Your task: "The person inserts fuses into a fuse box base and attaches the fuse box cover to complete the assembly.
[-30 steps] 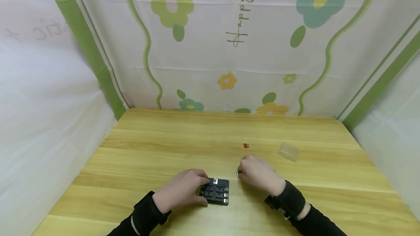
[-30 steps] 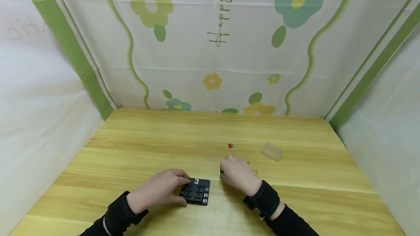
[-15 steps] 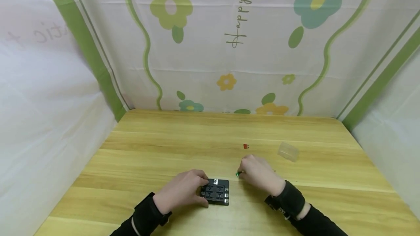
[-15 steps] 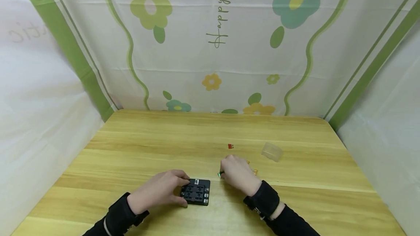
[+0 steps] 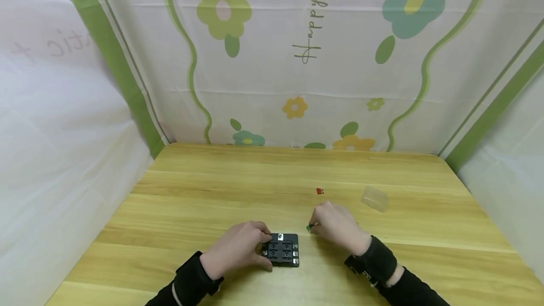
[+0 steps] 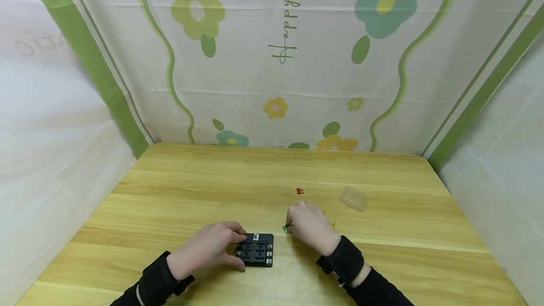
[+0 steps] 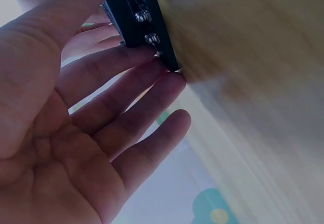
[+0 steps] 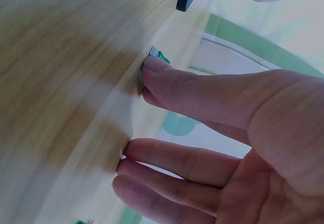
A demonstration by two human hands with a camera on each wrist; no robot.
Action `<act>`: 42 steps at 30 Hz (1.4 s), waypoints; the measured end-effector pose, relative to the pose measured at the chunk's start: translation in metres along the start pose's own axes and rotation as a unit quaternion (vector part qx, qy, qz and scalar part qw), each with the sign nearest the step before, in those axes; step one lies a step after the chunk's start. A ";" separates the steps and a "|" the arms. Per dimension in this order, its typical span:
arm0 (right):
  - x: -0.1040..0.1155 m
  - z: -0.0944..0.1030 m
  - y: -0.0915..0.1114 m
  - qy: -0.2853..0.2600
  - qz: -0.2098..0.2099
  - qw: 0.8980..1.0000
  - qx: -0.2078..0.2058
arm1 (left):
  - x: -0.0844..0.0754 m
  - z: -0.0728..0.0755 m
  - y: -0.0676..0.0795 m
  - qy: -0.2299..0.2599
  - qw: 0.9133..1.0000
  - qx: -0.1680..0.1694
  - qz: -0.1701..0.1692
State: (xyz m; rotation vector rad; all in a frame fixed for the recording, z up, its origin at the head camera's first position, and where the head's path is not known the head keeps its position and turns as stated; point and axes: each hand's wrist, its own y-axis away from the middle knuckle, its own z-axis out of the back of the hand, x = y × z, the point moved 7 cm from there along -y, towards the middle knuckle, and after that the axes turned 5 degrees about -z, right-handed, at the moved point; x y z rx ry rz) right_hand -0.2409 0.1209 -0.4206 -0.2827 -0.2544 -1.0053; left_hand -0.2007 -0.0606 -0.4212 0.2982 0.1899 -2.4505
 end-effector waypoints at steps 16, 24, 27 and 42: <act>0.000 0.002 0.000 -0.002 0.007 1.000 -0.007 | 0.002 0.002 -0.001 0.007 1.000 -0.011 0.003; -0.001 0.003 -0.002 -0.017 0.011 1.000 -0.006 | 0.002 0.003 -0.001 0.000 1.000 -0.015 -0.002; -0.001 0.003 -0.002 -0.018 0.009 1.000 -0.005 | 0.002 0.002 -0.001 -0.001 1.000 -0.015 -0.002; 0.001 0.004 -0.001 -0.014 0.007 1.000 0.003 | 0.000 0.002 0.000 -0.016 1.000 -0.015 0.001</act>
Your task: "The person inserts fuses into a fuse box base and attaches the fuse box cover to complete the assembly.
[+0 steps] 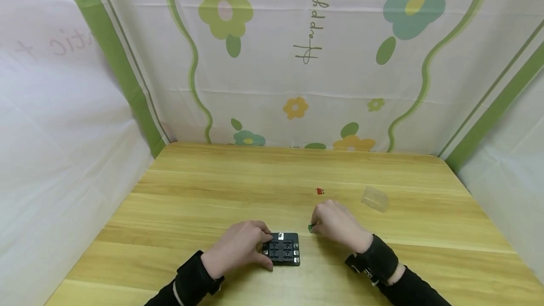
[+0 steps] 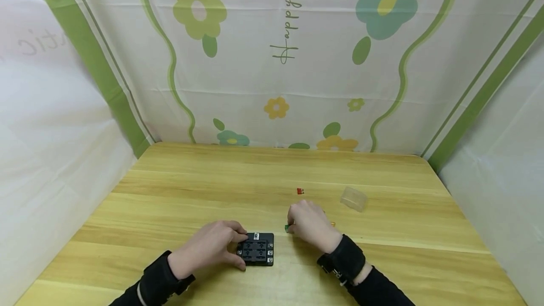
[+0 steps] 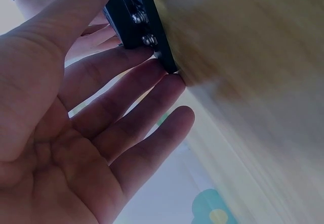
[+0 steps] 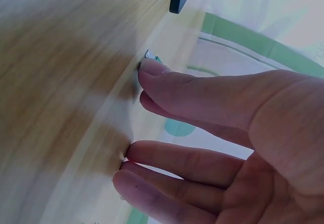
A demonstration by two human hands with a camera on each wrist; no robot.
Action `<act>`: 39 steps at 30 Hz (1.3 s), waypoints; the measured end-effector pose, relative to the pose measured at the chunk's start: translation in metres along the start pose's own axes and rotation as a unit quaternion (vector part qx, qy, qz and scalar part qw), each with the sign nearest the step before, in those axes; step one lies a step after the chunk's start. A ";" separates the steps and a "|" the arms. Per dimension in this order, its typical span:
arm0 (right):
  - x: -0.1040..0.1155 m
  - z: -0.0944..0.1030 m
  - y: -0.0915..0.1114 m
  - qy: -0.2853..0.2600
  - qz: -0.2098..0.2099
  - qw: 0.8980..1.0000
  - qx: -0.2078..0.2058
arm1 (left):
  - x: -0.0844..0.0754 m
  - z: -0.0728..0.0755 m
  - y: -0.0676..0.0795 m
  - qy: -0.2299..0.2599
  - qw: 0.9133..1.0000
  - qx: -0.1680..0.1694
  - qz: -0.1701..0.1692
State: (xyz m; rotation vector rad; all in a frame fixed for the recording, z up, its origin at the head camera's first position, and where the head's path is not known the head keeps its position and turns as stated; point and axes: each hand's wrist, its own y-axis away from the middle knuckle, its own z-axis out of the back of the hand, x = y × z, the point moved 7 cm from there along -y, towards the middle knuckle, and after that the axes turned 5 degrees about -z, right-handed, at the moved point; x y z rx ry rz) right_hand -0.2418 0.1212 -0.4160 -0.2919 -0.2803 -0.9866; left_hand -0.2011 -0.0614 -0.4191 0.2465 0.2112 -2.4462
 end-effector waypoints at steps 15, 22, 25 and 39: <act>-0.001 -0.002 0.001 0.011 -0.004 1.000 0.001 | -0.002 0.001 0.001 0.000 1.000 -0.003 -0.008; -0.001 0.000 0.001 0.007 -0.009 1.000 0.005 | -0.001 0.001 0.001 -0.002 1.000 0.000 -0.003; 0.001 0.001 0.002 0.004 -0.004 1.000 0.002 | -0.001 -0.001 0.001 0.004 1.000 0.001 -0.003; 0.008 0.010 0.001 0.006 0.002 0.998 -0.061 | -0.001 -0.002 0.001 0.006 1.000 0.003 0.004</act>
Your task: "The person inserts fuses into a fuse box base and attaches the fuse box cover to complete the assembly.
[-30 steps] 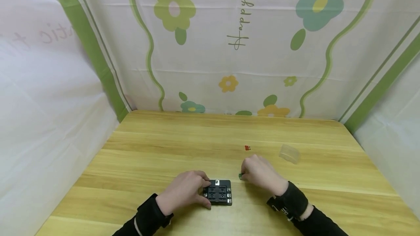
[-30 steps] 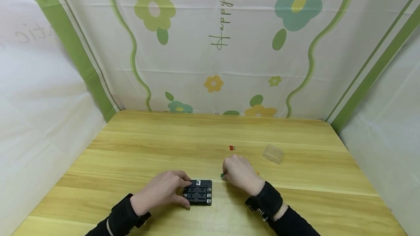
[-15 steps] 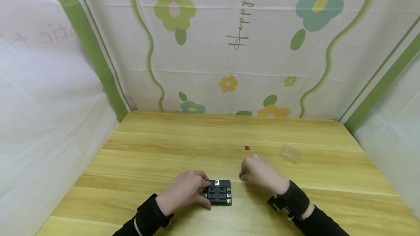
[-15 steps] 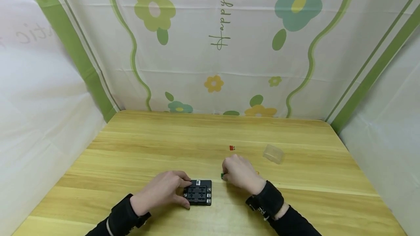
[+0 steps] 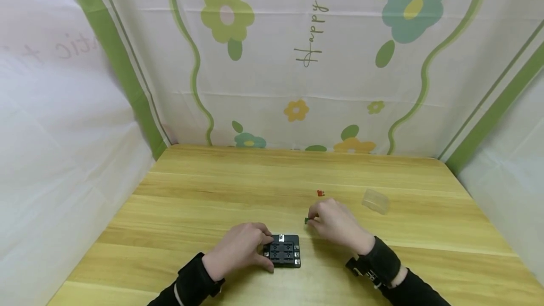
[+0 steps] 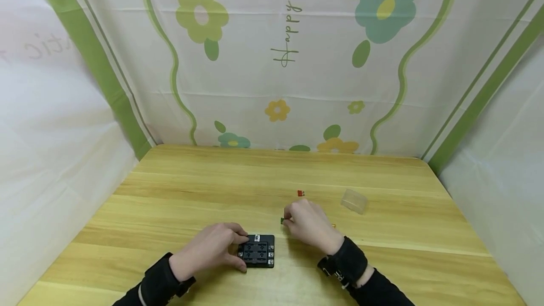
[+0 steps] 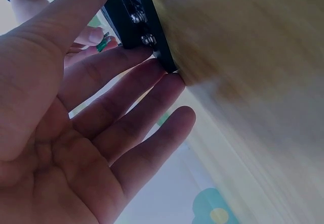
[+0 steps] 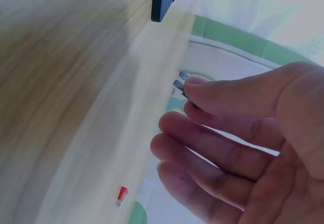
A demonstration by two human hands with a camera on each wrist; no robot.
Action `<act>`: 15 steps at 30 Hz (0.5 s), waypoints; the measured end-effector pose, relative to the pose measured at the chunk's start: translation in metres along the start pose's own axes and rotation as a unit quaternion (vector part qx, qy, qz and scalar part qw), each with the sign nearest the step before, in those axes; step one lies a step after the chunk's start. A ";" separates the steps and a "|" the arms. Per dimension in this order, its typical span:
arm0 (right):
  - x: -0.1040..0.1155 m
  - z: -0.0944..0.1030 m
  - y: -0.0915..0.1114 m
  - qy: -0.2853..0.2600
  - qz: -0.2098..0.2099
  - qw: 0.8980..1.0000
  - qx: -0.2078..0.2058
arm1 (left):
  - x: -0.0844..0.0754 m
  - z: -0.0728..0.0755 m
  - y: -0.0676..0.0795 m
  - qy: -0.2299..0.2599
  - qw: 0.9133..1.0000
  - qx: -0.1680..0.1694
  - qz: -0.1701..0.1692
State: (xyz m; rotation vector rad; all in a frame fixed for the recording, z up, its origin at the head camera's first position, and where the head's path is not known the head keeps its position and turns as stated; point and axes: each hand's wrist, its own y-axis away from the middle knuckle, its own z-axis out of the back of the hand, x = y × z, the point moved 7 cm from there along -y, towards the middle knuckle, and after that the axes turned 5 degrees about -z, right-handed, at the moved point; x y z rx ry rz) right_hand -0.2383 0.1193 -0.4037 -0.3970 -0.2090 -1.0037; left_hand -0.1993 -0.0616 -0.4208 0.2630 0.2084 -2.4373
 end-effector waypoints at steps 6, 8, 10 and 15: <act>0.000 0.000 0.000 -0.004 -0.014 1.000 -0.008 | 0.000 -0.002 0.001 0.008 1.000 0.004 0.008; 0.001 0.001 -0.001 -0.002 -0.019 1.000 -0.014 | 0.000 -0.002 0.001 0.008 1.000 0.004 0.009; 0.002 0.002 -0.001 0.003 -0.022 1.000 -0.021 | 0.000 -0.001 0.000 0.006 1.000 0.004 0.009; 0.008 0.003 -0.002 0.007 -0.015 0.999 -0.030 | 0.001 0.000 -0.001 0.004 1.000 0.002 0.008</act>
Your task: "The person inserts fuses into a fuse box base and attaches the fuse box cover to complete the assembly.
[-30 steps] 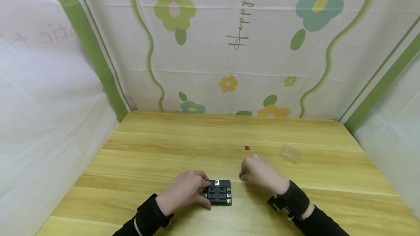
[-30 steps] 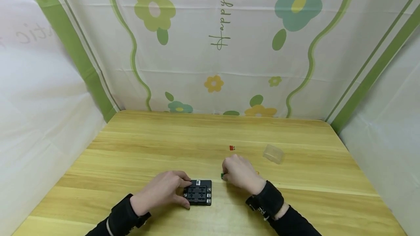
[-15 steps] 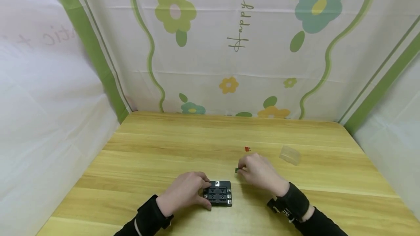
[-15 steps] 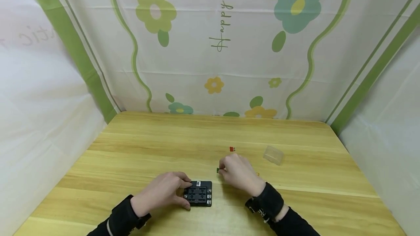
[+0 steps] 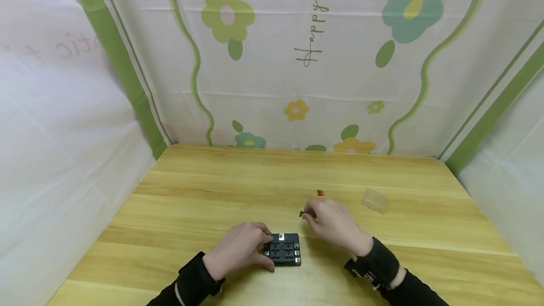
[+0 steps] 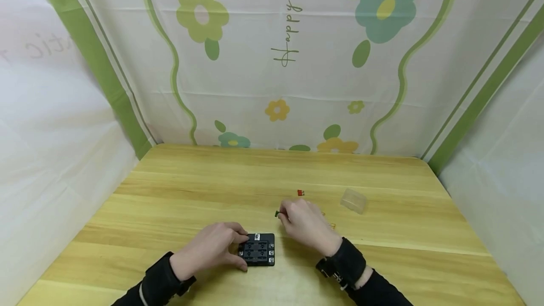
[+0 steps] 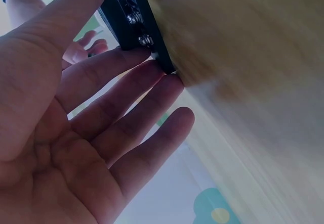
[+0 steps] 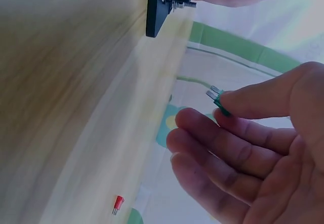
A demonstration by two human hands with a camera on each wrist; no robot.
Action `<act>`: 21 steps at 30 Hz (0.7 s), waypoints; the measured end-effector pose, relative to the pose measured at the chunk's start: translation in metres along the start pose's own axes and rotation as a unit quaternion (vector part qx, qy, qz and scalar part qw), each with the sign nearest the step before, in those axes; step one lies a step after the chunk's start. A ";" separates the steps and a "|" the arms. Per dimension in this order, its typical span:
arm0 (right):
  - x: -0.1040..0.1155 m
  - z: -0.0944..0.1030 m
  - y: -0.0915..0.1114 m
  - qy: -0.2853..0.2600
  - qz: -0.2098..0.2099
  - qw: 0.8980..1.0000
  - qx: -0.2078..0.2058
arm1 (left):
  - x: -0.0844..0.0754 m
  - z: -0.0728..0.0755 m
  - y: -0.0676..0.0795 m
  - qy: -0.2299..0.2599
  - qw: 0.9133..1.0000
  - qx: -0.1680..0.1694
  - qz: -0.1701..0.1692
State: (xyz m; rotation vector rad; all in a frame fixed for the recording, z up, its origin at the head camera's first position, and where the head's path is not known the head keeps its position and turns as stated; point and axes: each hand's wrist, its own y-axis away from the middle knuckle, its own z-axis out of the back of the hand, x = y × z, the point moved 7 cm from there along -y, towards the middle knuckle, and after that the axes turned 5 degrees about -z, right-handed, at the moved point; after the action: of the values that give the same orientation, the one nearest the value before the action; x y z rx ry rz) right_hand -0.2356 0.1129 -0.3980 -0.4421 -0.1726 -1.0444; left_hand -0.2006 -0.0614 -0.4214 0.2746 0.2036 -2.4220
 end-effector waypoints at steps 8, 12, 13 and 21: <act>0.003 -0.001 0.004 -0.015 0.005 1.000 -0.006 | -0.002 -0.003 0.000 0.000 1.000 0.000 -0.001; 0.004 -0.002 0.007 -0.016 0.018 1.000 -0.011 | -0.005 -0.004 0.000 -0.003 1.000 -0.003 -0.006; 0.005 -0.002 0.008 -0.016 0.019 1.000 -0.009 | -0.005 -0.004 0.000 -0.004 1.000 -0.004 -0.008; 0.013 -0.003 0.011 -0.035 0.056 0.998 -0.013 | -0.007 -0.005 -0.002 -0.001 1.000 -0.020 -0.021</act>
State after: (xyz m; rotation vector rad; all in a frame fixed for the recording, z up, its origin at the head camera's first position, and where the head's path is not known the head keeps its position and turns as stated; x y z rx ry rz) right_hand -0.2193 0.1059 -0.3993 -0.5077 -0.1948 -0.9218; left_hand -0.1961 -0.0550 -0.4241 0.2523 0.2594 -2.4565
